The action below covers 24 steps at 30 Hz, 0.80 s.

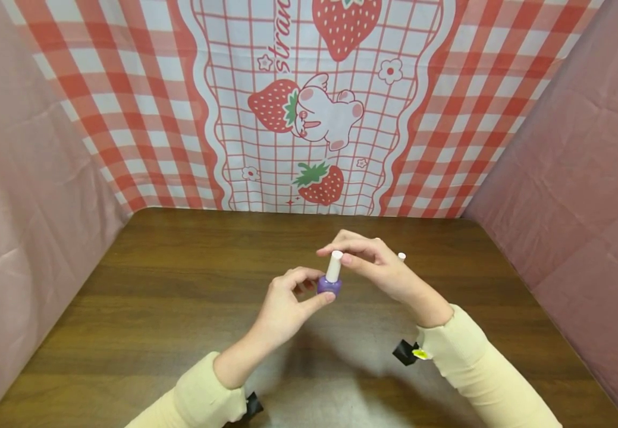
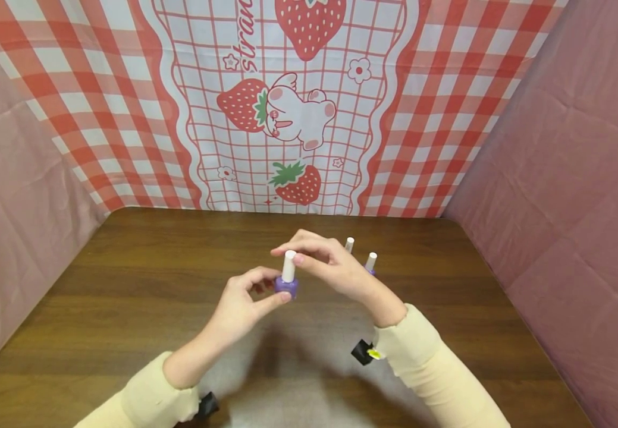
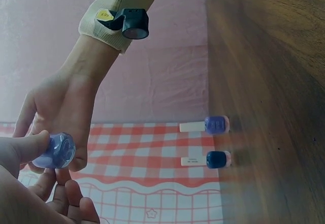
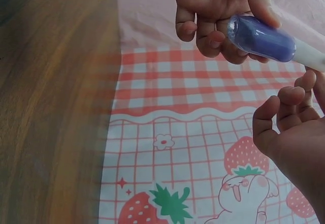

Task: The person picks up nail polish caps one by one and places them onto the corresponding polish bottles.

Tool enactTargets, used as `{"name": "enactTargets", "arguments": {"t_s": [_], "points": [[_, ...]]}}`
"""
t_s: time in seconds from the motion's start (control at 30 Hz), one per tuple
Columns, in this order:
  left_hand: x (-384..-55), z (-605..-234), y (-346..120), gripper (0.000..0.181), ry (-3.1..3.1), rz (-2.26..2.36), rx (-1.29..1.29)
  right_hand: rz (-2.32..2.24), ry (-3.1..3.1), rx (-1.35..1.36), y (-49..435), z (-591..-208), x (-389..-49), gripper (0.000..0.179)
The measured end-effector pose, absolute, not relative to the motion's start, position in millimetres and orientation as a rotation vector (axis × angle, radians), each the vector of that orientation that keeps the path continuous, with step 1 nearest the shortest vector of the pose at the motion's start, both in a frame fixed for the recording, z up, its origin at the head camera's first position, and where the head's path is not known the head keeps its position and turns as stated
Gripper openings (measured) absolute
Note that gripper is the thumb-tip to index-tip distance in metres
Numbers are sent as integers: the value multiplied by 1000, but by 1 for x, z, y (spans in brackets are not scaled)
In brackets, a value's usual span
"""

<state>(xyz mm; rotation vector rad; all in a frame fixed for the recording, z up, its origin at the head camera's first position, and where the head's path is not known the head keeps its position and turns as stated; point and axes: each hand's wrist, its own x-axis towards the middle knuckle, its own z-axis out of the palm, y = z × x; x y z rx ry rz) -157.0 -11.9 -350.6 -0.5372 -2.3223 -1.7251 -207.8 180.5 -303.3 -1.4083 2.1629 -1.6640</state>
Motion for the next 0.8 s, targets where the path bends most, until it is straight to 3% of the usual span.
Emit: {"name": "enactTargets", "arguments": {"t_s": [0.8], "points": [[-157,-353,-9,24,-2301,-1738,-580,-1769,2213,-1339,179,-306,-207,16]]}}
